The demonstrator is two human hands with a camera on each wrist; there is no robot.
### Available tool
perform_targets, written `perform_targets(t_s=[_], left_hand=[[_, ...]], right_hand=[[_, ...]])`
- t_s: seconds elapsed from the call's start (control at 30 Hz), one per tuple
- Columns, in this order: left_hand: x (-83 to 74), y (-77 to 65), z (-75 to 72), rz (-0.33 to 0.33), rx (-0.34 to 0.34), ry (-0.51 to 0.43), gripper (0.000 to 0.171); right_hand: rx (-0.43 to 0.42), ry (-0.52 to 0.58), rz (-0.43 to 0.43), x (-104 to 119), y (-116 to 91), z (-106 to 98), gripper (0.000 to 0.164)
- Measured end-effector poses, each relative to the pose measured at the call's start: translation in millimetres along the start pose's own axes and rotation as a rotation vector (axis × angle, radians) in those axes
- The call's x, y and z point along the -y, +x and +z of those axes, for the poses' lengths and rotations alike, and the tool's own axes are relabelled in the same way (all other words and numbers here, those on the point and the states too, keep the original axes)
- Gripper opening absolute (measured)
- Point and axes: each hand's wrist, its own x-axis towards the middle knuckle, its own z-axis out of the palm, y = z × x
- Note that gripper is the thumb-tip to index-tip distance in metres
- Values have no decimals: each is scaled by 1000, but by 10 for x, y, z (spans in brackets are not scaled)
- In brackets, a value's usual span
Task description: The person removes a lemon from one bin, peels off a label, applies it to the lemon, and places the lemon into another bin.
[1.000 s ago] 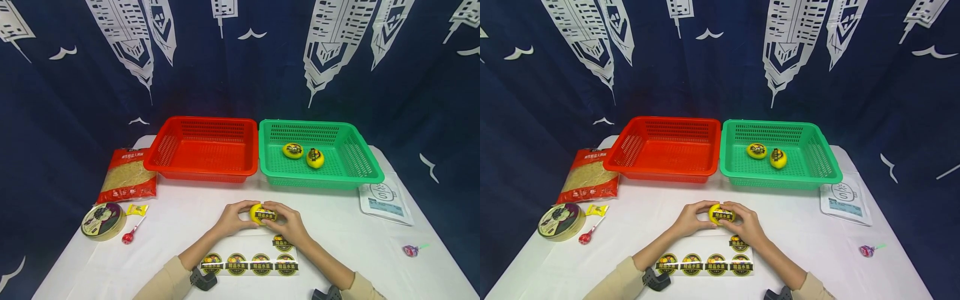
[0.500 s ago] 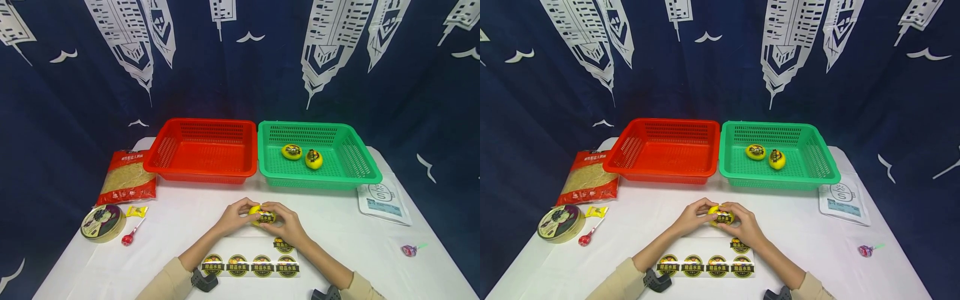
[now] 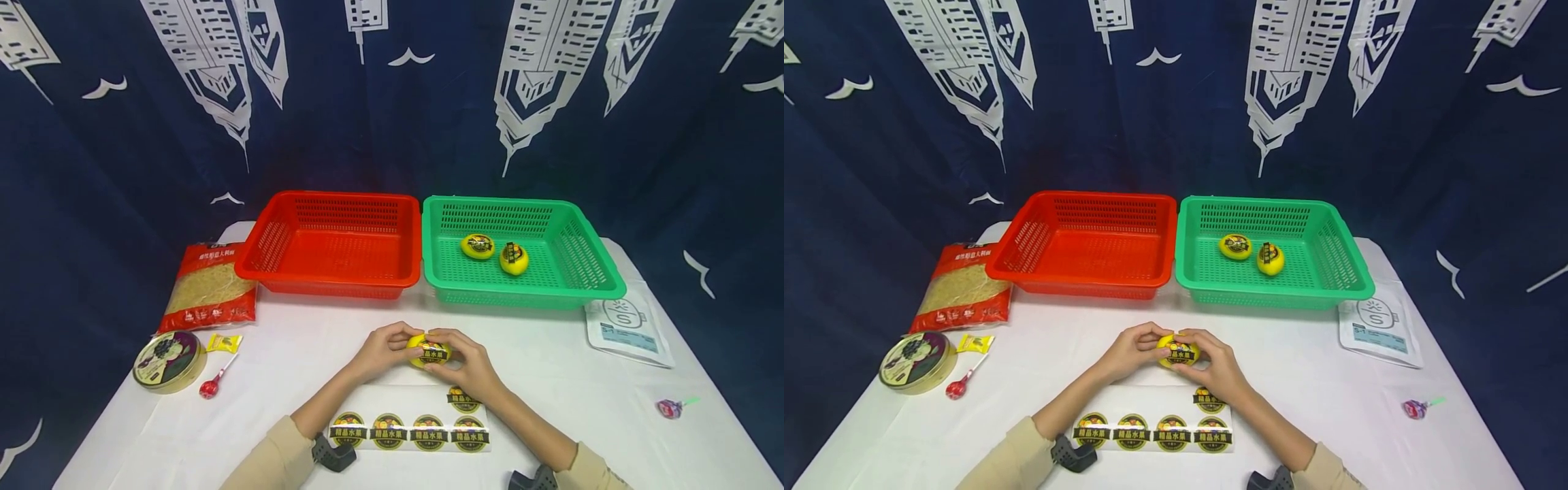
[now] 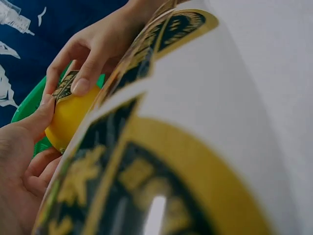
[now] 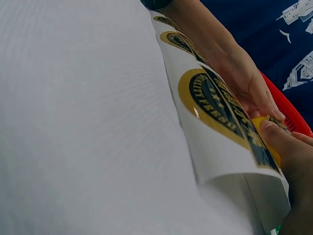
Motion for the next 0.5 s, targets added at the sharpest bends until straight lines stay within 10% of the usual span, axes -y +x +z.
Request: perform_targets(t_s=[0.13,0.5], left_hand=[[-115,-17,-35,20,23,-7,32],[228,38,-92,-4,78,-42,37]], right_hand=[[20,27,35,-15,4,-15,44],[68,118,86,-359,-118,19,51]])
